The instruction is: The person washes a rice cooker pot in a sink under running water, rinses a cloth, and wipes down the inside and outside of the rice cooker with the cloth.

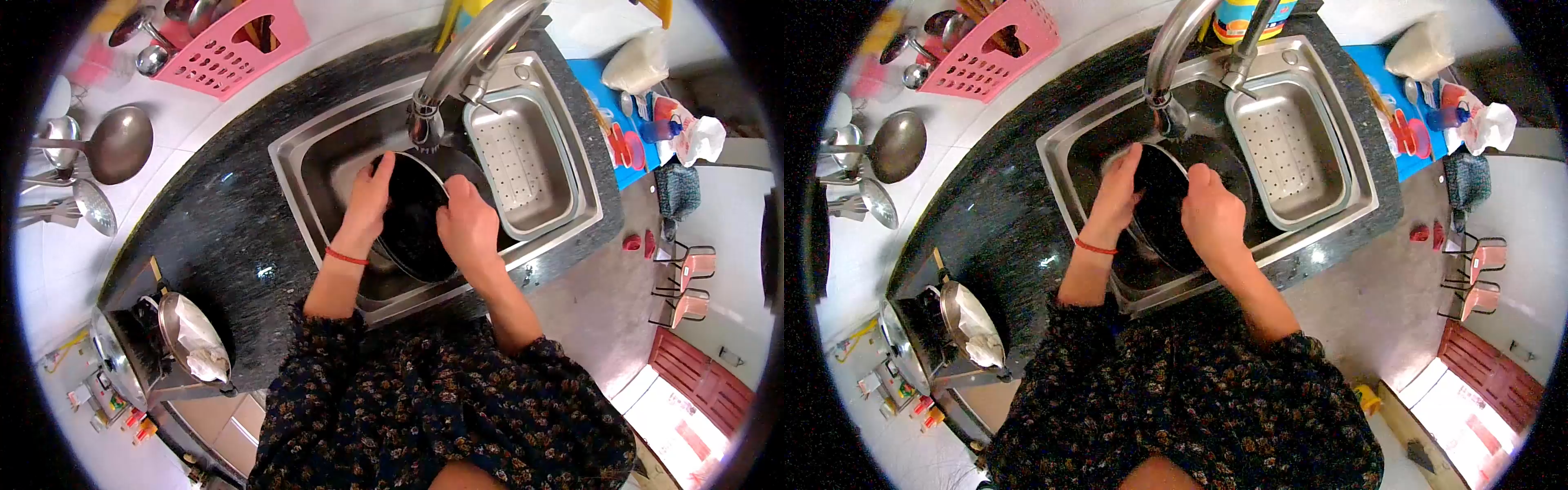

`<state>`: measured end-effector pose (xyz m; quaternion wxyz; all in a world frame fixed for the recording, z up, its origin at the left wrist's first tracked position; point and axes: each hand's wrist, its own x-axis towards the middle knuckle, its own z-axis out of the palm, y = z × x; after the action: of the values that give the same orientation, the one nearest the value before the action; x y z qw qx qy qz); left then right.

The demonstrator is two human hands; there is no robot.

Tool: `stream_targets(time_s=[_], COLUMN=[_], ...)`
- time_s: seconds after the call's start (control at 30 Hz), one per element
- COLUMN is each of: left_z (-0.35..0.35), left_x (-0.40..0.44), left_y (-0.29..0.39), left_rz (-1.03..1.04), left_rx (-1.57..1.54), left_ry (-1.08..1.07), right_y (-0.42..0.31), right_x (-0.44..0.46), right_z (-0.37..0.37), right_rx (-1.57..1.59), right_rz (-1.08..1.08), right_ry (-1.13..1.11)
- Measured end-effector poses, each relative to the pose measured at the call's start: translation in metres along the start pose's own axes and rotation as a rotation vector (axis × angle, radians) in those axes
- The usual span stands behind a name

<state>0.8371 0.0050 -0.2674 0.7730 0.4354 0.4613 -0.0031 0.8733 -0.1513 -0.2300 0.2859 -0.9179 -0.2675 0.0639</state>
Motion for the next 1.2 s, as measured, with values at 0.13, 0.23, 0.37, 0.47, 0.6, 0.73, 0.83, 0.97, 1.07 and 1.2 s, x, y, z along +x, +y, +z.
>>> stream_targets(time_s=[0.13, 0.23, 0.37, 0.47, 0.6, 0.73, 0.83, 0.97, 1.07, 1.2], left_z=[0.016, 0.027, 0.019, 0.015, 0.003, 0.006, -0.008, -0.010, -0.017, -0.019], left_x=[-0.004, -0.002, -0.002, -0.007, -0.010, -0.021, -0.020, -0.039, -0.039, -0.026], left_y=[-0.001, 0.006, -0.005, -0.018, -0.024, -0.008, -0.010, 0.002, 0.005, -0.002], left_rz=[0.034, 0.116, 0.264, 0.248, 0.332, 0.367, 0.365, 0.364, 0.323, 0.293], left_rx=[-0.389, -0.467, -0.444, -0.410, -0.194, 0.003, 0.133, 0.269, 0.287, 0.216], left_ry=[-0.129, -0.121, -0.079, 0.024, 0.052, 0.099, 0.082, 0.031, -0.033, -0.031], right_y=[-0.003, 0.000, 0.011, 0.023, 0.050, 0.050, 0.061, 0.101, 0.105, 0.094], right_x=[0.000, 0.002, -0.002, 0.009, 0.029, 0.070, 0.097, 0.156, 0.196, 0.180], right_z=[0.016, 0.026, 0.032, 0.037, 0.044, 0.051, 0.095, 0.207, 0.202, 0.129], right_rx=[0.053, 0.094, 0.179, 0.188, 0.055, 0.202, 0.468, 0.919, 0.440, 0.605], right_rz=[-0.052, -0.191, -0.336, -0.624, -0.836, -1.121, -0.618, -0.469, -0.477, -0.279], right_ry=[0.035, 0.172, 0.022, 0.054, 0.037, 0.003, -0.280, -0.399, -0.707, -0.800])
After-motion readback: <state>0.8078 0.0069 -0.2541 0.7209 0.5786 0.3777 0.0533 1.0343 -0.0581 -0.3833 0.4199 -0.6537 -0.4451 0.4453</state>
